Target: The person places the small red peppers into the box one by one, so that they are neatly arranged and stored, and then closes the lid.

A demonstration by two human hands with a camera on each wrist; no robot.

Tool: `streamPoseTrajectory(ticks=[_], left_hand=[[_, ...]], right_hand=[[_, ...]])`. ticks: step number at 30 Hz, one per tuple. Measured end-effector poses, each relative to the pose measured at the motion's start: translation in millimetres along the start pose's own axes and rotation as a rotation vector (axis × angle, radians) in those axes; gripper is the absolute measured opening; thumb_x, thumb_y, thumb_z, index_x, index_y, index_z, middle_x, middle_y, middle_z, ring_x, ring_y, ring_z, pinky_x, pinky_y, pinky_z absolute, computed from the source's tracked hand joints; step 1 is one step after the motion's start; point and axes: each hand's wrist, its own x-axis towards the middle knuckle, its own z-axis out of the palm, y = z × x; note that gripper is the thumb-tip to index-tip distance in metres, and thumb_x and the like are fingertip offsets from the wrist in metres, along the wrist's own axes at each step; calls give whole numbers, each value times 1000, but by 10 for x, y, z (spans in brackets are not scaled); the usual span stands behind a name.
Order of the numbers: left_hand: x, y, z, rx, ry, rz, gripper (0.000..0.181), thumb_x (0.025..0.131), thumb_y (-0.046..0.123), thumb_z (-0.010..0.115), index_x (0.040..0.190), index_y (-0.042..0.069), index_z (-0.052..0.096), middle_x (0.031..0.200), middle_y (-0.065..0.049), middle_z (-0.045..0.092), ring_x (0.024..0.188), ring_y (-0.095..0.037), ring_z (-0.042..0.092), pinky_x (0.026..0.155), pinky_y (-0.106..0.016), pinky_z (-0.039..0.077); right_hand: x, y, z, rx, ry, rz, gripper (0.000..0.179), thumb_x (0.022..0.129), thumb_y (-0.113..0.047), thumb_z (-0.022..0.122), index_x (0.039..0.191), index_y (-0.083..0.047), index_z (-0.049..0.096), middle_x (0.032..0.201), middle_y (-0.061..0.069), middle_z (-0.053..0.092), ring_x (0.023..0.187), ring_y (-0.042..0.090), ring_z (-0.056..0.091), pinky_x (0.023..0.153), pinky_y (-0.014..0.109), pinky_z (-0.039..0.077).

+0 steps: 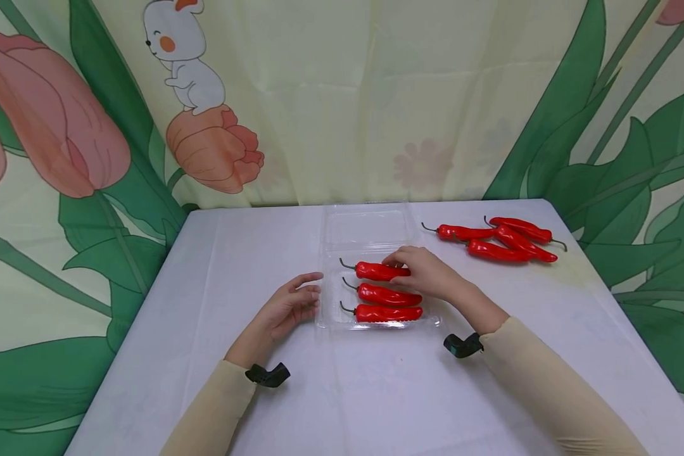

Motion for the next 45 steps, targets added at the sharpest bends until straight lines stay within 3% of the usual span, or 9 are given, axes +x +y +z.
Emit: streamPoseTrajectory(ticks=[9,17,25,33,45], left_hand=[[-8,-7,0,-11,-14,8,52,99,-5,56,148,7,43,101,-2,63,78,-11,65,72,-25,59],[-26,10,8,-11,-21,11,54,98,-5,57,149,6,41,102,-3,62,77,-12,65,71,-25,58],[-14,6,4,-10,-17,6,52,99,-5,56,148,7,43,101,-2,62,77,-12,66,71,-24,59],[-30,15,15,-3,-32,8,55,100,-4,55,151,6,39,101,-1,62,77,-12,65,72,-25,59],[-26,11,18,-17,-14,7,51,100,-5,55,148,7,43,100,-2,63,78,-11,65,72,-24,59]], right_hand=[[5,54,47,-57,-52,-24,46,85,-22,85,128,-14,71,117,4,74,106,21,67,88,37,61],[-14,37,5,-1,-80,-23,34,94,-27,75,125,-12,73,110,2,76,94,14,68,80,28,61],[-36,60,16,-8,-48,-20,33,97,-23,71,127,-12,72,116,5,75,101,18,70,87,34,61],[-65,57,-9,-12,-17,-27,34,98,-23,69,130,-13,70,114,4,73,100,17,66,84,32,61],[-162,53,-186,-32,63,-8,39,93,-20,75,131,-12,69,124,9,70,111,26,66,89,43,61]])
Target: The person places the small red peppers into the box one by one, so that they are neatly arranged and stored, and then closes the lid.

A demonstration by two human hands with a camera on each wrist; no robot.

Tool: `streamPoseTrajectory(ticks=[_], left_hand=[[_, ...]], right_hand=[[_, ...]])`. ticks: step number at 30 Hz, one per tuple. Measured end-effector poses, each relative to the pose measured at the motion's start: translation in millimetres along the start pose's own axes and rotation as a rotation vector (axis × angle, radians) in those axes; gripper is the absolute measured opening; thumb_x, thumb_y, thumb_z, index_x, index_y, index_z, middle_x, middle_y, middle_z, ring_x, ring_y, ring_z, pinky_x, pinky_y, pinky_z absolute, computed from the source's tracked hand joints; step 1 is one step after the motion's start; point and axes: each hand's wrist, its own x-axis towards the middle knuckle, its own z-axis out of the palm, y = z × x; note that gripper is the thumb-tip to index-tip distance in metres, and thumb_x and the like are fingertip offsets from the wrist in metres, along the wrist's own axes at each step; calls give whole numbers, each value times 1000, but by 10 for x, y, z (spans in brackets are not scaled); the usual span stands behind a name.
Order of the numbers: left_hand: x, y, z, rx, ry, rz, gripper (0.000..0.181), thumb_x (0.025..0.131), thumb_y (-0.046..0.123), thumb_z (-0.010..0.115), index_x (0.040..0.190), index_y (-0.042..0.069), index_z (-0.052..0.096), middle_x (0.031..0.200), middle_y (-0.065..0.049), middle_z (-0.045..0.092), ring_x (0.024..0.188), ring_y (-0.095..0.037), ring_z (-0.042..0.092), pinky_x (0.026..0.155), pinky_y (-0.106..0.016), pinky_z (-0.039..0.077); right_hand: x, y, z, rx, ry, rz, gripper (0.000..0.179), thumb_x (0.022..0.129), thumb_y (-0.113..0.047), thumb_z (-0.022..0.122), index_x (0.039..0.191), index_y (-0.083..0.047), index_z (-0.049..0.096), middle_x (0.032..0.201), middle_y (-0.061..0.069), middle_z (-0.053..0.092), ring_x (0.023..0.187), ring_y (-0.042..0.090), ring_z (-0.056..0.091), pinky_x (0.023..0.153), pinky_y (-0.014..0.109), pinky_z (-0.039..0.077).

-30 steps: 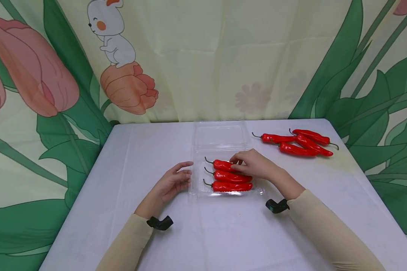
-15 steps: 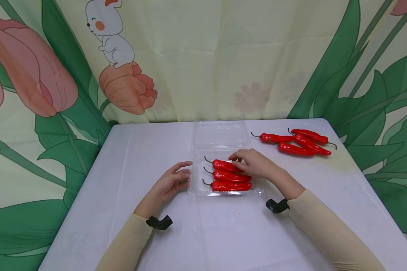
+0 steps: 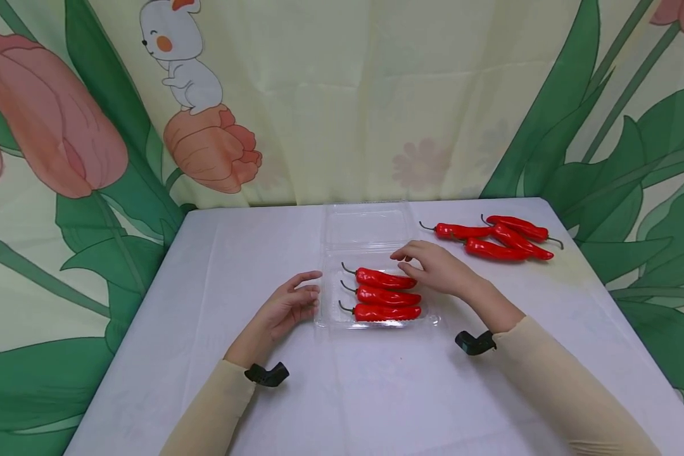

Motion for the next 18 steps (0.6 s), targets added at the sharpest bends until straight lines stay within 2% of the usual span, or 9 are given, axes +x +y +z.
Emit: streamPoseTrajectory(ticks=[11,18], left_hand=[[13,14,19,2,-12,0,52,100,-4,55,149,6,40,100,-1,62,79,-10,65,72,-23,59],[23,8,10,8,-12,-5,52,99,-3,56,148,7,41,102,-2,62,80,-11,65,73,-23,59]], right_hand=[[-138,208,-220,-59,92,10,33,94,-16,74,127,-11,71,121,9,71,109,27,67,92,48,60],[-255,390,-275,-57,136,54,32,92,-13,76,124,-10,72,117,10,72,106,28,67,90,50,60]])
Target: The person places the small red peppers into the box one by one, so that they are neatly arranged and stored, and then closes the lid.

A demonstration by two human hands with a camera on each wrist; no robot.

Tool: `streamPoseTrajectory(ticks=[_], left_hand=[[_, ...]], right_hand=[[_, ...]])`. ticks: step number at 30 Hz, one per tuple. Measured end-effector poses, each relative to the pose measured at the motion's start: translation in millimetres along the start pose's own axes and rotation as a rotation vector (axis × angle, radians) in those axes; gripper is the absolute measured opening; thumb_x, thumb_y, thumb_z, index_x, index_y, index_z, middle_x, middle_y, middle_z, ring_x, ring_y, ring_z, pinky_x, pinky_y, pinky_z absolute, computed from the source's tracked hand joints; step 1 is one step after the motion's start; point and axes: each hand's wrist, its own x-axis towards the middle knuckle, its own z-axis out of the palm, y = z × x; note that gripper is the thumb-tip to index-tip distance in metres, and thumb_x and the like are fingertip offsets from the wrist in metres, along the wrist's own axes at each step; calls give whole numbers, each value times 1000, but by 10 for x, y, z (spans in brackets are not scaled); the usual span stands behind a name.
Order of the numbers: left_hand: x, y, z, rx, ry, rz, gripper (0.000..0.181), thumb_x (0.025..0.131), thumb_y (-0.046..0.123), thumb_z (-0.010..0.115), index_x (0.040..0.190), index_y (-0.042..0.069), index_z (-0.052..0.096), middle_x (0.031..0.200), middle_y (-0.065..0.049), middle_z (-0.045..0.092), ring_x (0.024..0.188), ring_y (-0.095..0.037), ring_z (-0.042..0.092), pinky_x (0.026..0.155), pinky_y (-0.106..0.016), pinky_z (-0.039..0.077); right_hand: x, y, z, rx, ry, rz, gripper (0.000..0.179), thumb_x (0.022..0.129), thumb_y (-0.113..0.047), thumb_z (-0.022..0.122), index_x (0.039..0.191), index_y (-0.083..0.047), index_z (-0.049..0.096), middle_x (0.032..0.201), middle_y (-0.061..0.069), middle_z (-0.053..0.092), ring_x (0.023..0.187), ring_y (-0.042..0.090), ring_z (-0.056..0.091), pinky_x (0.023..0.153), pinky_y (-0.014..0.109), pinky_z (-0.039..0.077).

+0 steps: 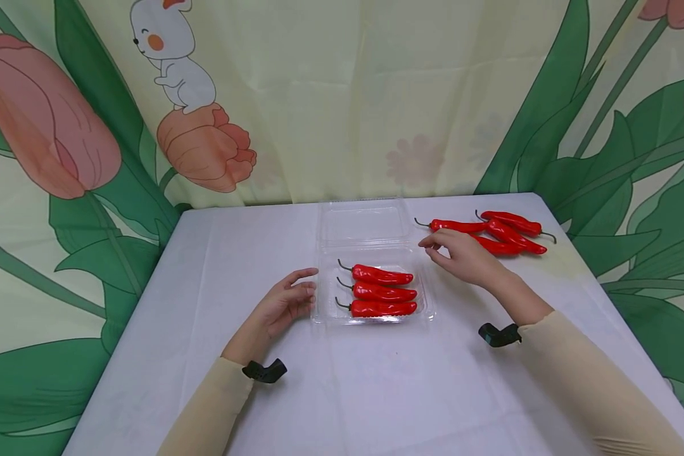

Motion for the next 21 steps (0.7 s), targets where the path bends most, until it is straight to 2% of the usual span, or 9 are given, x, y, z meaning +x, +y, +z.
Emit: streamPoseTrajectory(ticks=[15,21], left_hand=[[-39,23,33,3,-1,3,56,98,-3,57,150,5,40,100,-1,63,78,-10,64,71,-23,58],[-27,5,22,-1,6,-1,55,98,-3,58,150,5,41,101,-2,62,78,-11,64,71,-23,58]], right_hand=[[-173,575,-166,-30,14,195,35,94,-13,72,127,-5,68,127,21,67,120,43,57,99,62,52],[-230,750,-244,-58,28,244,39,94,-11,71,131,-1,64,132,26,61,124,47,51,99,66,50]])
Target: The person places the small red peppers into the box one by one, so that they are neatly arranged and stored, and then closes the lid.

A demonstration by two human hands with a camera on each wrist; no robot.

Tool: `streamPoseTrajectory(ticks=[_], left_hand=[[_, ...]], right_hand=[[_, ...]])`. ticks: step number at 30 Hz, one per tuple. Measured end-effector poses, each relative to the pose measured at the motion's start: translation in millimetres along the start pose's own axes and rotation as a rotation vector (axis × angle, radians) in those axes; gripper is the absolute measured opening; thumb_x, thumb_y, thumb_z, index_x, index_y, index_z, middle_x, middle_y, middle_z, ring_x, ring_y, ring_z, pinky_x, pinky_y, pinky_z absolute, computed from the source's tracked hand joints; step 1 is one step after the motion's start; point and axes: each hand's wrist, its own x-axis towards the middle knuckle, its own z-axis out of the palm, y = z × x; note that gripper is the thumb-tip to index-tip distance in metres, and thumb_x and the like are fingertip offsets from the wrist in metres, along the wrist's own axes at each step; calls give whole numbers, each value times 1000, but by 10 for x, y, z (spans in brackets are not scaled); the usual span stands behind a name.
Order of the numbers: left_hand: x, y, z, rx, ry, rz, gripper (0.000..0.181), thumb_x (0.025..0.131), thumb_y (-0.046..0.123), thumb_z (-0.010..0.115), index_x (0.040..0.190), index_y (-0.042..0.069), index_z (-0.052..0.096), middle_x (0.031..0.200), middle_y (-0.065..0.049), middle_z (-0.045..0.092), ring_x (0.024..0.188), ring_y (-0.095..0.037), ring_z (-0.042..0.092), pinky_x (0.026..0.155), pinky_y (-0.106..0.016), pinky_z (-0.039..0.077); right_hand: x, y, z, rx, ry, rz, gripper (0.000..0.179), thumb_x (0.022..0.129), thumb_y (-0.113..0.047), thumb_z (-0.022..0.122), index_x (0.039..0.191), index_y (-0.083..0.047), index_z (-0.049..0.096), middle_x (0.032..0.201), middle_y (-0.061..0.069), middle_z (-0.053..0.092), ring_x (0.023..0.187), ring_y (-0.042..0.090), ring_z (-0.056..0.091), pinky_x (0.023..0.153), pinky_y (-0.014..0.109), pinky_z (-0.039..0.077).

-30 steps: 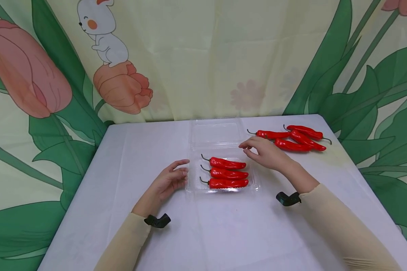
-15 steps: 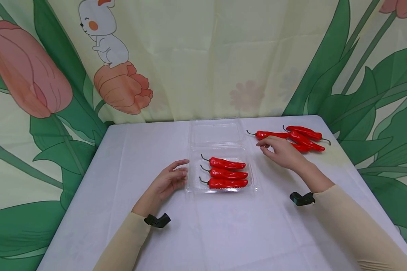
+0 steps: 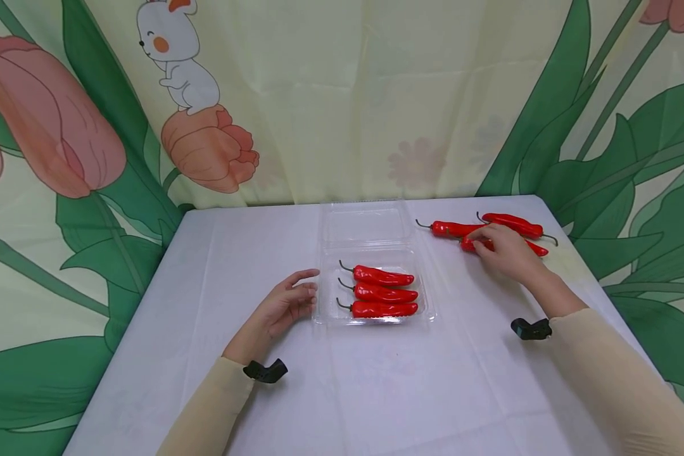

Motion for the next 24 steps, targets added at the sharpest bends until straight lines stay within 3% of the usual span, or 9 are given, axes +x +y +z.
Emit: streamPoseTrajectory(ticks=[11,24], left_hand=[[0,-14,12,14,9,-1,53,99,-3,57,149,6,41,100,-2,63,77,-12,64,71,-24,59],[34,-22,67,-3,-17,2,54,99,-3,56,150,4,39,101,-2,62,78,-12,63,72,-24,59]], right_hand=[[5,340,5,9,-23,63,50,91,-10,74,136,3,57,139,33,49,130,53,41,95,68,51],[17,413,22,44,-61,104,60,86,-16,81,138,-1,56,135,29,57,125,49,49,93,63,56]])
